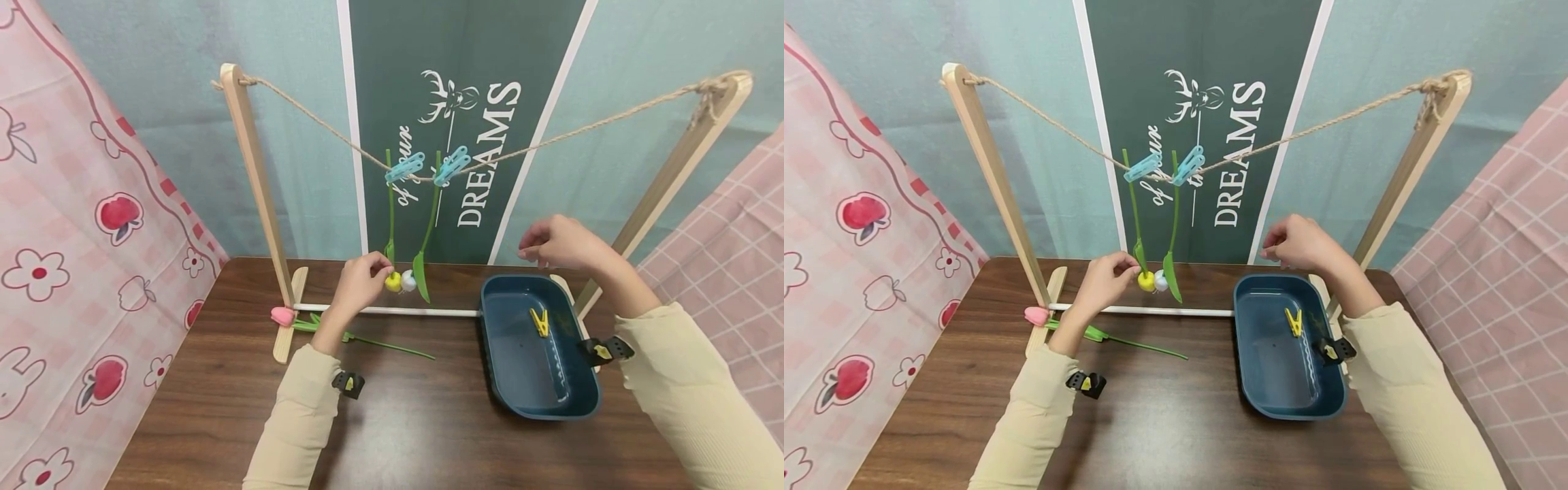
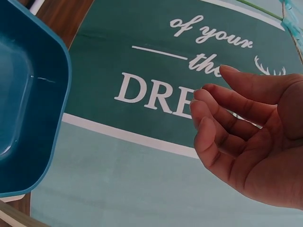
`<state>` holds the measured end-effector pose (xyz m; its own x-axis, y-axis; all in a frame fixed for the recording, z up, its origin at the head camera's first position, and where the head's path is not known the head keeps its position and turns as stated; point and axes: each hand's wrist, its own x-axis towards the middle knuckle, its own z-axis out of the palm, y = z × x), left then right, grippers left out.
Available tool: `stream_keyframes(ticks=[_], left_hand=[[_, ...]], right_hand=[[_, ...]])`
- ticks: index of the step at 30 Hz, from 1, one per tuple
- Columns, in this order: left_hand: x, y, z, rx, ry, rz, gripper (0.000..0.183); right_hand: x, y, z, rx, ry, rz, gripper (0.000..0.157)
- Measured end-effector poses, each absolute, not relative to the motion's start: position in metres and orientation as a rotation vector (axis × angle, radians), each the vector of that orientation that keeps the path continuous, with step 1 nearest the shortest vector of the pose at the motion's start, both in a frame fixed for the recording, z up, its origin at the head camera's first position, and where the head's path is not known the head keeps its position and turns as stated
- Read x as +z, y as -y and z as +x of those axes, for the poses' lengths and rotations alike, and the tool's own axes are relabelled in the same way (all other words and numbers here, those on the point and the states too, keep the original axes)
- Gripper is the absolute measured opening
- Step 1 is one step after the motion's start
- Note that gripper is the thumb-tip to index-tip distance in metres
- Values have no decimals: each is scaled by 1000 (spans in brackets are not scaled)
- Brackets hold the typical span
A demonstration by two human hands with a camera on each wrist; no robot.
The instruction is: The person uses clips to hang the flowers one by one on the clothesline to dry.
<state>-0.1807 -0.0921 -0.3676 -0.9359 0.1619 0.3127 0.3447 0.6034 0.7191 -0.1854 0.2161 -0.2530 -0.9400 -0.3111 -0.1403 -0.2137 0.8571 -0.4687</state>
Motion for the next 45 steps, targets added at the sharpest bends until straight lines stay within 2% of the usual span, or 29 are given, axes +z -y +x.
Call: stream_keyframes(ticks=[20,45], left_hand=[[-389,106,-181,-1240,2676,-350,8],[-412,119,-177,-1222,2748,-282,8]], right_hand=[[-291,-241,-188,-718,-2756,-342,19],[-369,-281,-187,-818,-2718,-166,17]])
